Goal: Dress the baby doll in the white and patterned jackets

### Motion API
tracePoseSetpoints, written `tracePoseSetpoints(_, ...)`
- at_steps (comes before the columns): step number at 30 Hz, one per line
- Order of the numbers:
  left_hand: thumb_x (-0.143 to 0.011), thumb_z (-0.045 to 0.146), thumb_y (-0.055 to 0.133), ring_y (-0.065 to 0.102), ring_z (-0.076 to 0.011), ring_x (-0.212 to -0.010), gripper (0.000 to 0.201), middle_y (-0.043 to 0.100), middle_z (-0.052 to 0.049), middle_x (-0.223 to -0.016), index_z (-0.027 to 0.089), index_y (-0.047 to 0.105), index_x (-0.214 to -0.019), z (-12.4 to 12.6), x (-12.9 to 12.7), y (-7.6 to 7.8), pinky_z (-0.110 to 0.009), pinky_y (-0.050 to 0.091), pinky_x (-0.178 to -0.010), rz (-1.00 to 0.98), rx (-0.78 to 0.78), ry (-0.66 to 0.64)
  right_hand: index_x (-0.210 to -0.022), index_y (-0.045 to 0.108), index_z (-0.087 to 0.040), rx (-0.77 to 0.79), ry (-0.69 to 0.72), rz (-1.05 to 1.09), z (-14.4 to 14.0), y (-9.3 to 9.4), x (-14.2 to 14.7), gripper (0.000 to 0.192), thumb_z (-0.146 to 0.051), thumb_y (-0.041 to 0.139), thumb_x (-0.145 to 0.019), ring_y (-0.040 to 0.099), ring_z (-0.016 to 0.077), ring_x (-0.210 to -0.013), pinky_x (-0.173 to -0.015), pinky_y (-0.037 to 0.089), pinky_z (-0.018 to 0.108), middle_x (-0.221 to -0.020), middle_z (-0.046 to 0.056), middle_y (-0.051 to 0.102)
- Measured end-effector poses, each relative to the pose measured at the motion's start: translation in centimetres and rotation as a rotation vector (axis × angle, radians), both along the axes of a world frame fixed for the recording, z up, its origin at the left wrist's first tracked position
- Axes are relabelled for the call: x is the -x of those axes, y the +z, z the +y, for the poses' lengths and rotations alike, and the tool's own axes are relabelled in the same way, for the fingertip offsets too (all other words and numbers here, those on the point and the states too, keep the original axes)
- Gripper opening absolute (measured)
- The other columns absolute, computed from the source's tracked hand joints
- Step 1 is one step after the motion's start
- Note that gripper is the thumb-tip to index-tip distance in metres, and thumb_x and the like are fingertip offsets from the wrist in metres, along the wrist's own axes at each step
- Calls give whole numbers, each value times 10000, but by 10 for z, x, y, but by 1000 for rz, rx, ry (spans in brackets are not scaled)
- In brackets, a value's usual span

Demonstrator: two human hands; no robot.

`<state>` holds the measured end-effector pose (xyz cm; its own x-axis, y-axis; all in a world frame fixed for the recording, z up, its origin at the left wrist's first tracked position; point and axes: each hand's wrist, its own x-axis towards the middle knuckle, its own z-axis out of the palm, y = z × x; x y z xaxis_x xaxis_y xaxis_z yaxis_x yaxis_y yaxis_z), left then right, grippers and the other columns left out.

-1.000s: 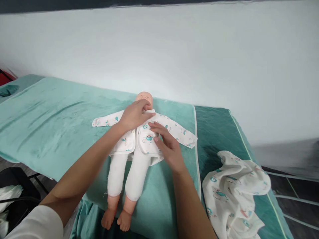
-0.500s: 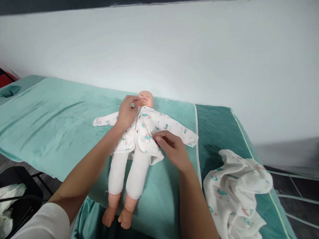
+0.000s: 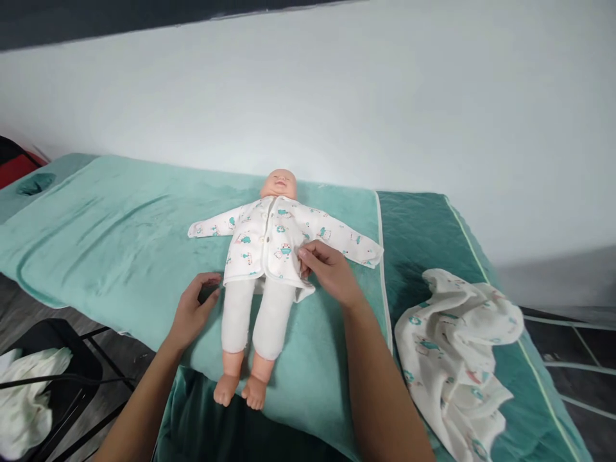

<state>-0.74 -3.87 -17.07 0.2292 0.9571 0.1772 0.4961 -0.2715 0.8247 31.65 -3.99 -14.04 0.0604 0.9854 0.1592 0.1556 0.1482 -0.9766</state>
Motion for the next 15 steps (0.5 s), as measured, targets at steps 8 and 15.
tracePoseSetpoints(8,-918,272,584,616,-258,-1142,106,693,-63,-1208,230,635,-1001,10,-19,2,-428,426,-972,304,-136,-18,-838,592,-218,-32,-32,-121,-62,-34,26,253,-440,699,-895,530,155,-721,-677,434,307,-792,-2,571)
tracePoseSetpoints(15,-911,221,518,630,-248,-1025,191,715,-63,-1098,207,573,-728,11,-20,-1,-407,445,-895,309,-215,6,-1000,602,-243,-142,-233,-308,-76,-41,35,93,-273,637,-919,512,164,-728,-662,414,324,-871,13,578)
